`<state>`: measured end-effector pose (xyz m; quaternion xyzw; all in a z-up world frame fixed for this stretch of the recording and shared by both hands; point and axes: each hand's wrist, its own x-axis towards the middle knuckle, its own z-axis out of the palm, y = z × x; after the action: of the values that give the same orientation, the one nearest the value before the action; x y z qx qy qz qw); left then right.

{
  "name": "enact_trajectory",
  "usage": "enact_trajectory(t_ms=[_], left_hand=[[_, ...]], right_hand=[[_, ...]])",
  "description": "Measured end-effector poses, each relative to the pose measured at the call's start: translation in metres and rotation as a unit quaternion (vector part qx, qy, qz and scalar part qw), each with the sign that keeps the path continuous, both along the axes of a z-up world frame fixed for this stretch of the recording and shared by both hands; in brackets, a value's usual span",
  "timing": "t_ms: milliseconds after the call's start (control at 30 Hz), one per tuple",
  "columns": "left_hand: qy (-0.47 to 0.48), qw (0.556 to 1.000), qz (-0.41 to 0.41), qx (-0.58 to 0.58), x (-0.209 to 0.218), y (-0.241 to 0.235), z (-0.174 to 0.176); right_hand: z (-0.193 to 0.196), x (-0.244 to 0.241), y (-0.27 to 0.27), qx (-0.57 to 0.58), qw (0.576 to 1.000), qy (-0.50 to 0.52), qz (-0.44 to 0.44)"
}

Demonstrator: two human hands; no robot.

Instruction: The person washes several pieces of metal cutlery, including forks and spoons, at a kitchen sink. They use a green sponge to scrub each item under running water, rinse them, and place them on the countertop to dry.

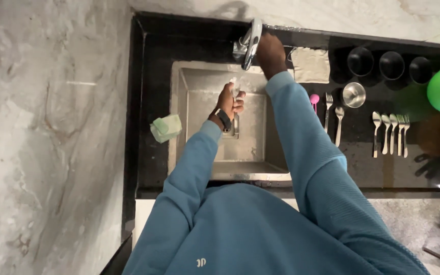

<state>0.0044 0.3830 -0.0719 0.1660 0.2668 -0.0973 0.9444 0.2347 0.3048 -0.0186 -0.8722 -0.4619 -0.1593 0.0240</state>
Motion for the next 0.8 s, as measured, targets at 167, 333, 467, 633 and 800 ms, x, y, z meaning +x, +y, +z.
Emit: enact_trajectory(t_ms=[167, 333, 467, 633, 800], left_hand=[[-0.007, 0.988, 0.025, 0.150, -0.009, -0.003, 0.018], [-0.011, 0.989, 0.052, 0.141, -0.014, -0.002, -0.004], [0.021, 0.980, 0.065, 0.185, -0.005, -0.005, -0.017], [0.010, 0.967, 0.090, 0.238, -0.008, -0.012, -0.027], [0.061, 0.925, 0.079, 0.366, -0.011, -0.008, -0.040]], right_hand=[[0.007, 0.000, 0.004, -0.046, 0.989, 0.102, -0.093], [0.014, -0.013, 0.000, -0.001, 0.994, 0.097, -0.045], [0.056, -0.078, 0.005, -0.004, 0.978, 0.145, -0.152], [0.061, -0.162, -0.011, 0.195, 0.967, -0.140, -0.086], [-0.032, -0.194, -0.022, 0.416, 0.806, 0.396, -0.147]])
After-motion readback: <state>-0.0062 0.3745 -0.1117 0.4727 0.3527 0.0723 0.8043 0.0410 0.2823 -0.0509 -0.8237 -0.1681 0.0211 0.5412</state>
